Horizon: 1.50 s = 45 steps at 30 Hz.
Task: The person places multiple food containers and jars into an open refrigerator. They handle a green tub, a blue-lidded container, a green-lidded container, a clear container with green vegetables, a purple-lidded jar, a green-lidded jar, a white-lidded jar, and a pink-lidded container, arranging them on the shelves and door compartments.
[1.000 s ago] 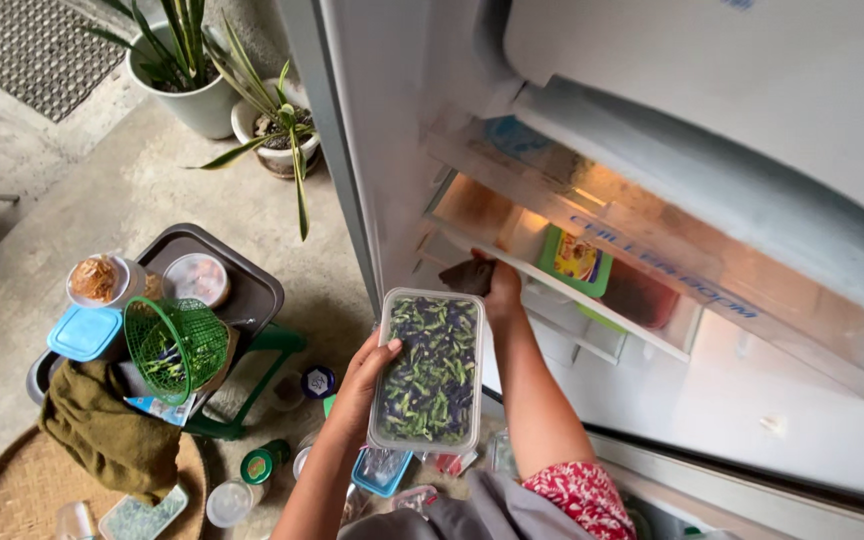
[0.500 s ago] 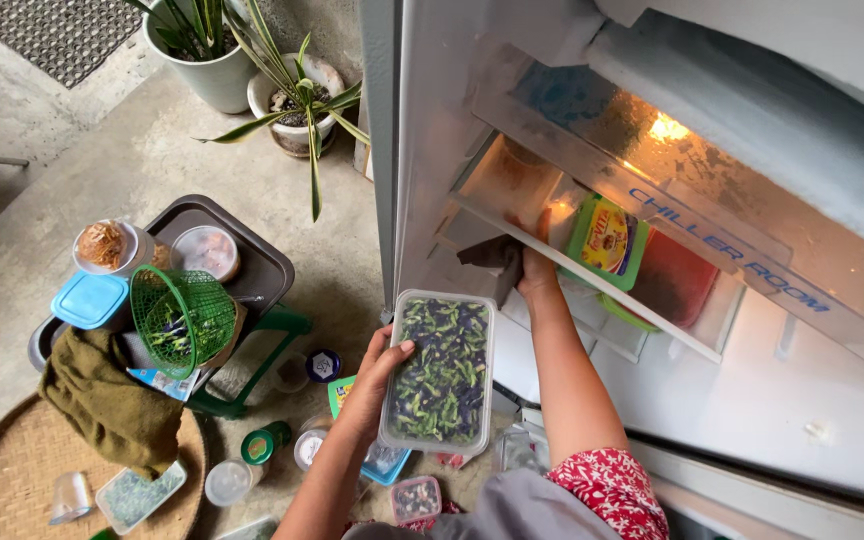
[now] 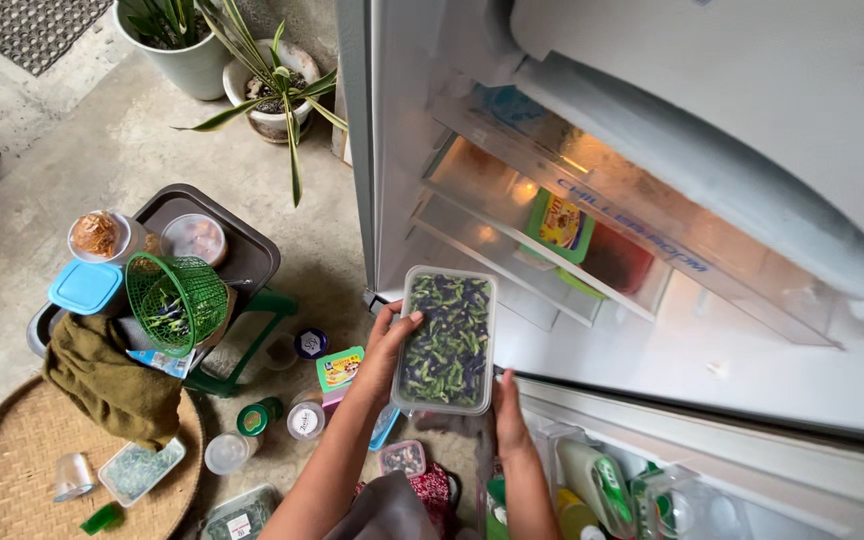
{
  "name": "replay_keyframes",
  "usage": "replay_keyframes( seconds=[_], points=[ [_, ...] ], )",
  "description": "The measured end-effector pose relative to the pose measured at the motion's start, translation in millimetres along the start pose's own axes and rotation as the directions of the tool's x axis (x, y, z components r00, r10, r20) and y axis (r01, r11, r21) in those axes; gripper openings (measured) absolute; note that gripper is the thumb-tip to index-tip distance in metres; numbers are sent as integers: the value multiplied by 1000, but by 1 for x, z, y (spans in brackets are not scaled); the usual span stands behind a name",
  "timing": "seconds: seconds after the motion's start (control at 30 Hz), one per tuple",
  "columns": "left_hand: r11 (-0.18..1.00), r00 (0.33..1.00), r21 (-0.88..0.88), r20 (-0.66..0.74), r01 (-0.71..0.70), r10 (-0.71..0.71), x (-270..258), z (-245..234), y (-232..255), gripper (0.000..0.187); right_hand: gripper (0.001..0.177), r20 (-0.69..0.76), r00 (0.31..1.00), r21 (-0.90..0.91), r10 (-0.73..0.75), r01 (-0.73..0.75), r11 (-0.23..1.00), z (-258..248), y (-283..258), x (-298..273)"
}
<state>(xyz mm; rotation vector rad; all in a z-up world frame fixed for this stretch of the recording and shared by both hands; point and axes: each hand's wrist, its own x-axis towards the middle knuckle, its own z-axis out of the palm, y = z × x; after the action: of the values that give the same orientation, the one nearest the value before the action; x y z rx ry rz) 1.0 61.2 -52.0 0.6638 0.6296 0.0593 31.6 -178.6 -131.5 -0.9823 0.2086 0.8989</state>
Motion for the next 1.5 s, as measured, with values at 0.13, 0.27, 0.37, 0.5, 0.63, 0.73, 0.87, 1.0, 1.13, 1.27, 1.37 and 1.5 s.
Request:
replay_keyframes(
  seconds=[0.13, 0.27, 0.37, 0.5, 0.63, 0.73, 0.87, 1.0, 1.13, 1.27, 1.37, 1.5],
  points=[
    [996, 1000, 88, 31, -9, 6, 1, 16, -11, 54, 75, -133, 991, 43, 17, -11, 999, -3, 5, -29],
    [992, 998, 122, 68, -17, 9, -1, 29, -28, 67, 63, -131, 990, 103, -52, 66, 992, -15, -1, -43],
    [994, 992, 100, 122, -36, 23, -12, 39, -25, 74, 58, -169, 978, 116, -121, 141, 983, -11, -16, -50],
    [963, 992, 266, 104, 42, -72, -34, 45, -7, 82, 57, -238, 956, 138, -172, 209, 968, 10, -36, -53],
    [952, 958, 268, 278, -151, 73, -45, 61, -1, 91, 59, -245, 941, 128, -233, 270, 954, 29, -55, -52],
    [952, 959, 246, 260, -182, 116, -40, 70, -1, 82, 61, -233, 936, 118, -263, 295, 948, 36, -61, -52],
    [948, 955, 244, 263, -205, 139, -33, 74, -4, 76, 60, -269, 933, 98, -240, 275, 957, 37, -64, -57],
    [953, 955, 231, 266, -195, 131, -29, 80, -2, 73, 65, -228, 945, 66, -236, 256, 964, 35, -66, -60],
    [929, 947, 297, 292, -221, 132, -24, 86, -4, 73, 59, -219, 931, 15, -292, 303, 953, 29, -62, -56],
    [899, 950, 389, 300, -203, 85, -17, 88, -3, 81, 56, -288, 910, 52, -299, 327, 944, 19, -59, -50],
    [829, 962, 539, 272, -150, -3, -10, 91, 0, 99, 55, -295, 902, 37, -314, 339, 940, 15, -59, -51],
    [795, 987, 595, 158, -117, 27, -8, 114, -8, 115, 56, -329, 876, 58, -352, 390, 919, 20, -67, -53]
  ],
)
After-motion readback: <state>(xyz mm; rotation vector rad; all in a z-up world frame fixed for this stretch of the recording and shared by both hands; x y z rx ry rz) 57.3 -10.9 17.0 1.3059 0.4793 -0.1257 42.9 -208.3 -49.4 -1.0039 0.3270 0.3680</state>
